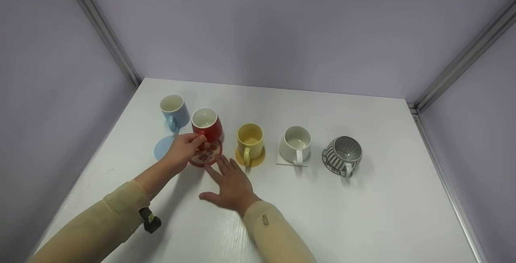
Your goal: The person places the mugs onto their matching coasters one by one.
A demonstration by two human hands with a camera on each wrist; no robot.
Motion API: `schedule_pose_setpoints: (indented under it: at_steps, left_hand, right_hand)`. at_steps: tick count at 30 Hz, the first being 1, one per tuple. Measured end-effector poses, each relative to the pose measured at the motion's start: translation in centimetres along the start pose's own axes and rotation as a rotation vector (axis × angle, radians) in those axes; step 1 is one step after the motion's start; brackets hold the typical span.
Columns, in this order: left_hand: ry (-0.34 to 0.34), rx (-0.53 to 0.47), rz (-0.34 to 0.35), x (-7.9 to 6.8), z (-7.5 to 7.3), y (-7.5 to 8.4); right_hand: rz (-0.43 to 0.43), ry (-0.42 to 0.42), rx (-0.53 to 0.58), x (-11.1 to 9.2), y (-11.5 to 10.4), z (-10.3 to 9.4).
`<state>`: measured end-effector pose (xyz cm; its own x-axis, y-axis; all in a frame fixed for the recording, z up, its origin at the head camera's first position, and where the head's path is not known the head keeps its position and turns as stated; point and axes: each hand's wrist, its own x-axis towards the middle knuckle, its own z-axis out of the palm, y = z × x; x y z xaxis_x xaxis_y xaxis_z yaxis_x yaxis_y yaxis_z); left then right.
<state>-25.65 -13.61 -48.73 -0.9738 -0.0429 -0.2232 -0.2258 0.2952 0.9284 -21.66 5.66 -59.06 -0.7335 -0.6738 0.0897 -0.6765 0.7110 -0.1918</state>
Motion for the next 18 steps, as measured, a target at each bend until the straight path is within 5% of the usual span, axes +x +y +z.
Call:
schedule_pose_setpoints:
  at_steps: [18]
  left_hand:
    - [-0.005, -0.042, -0.04, -1.2, -0.3, -1.1]
  right_hand:
    - [0.024, -0.036, -0.008, 0.1, -0.2, 0.0]
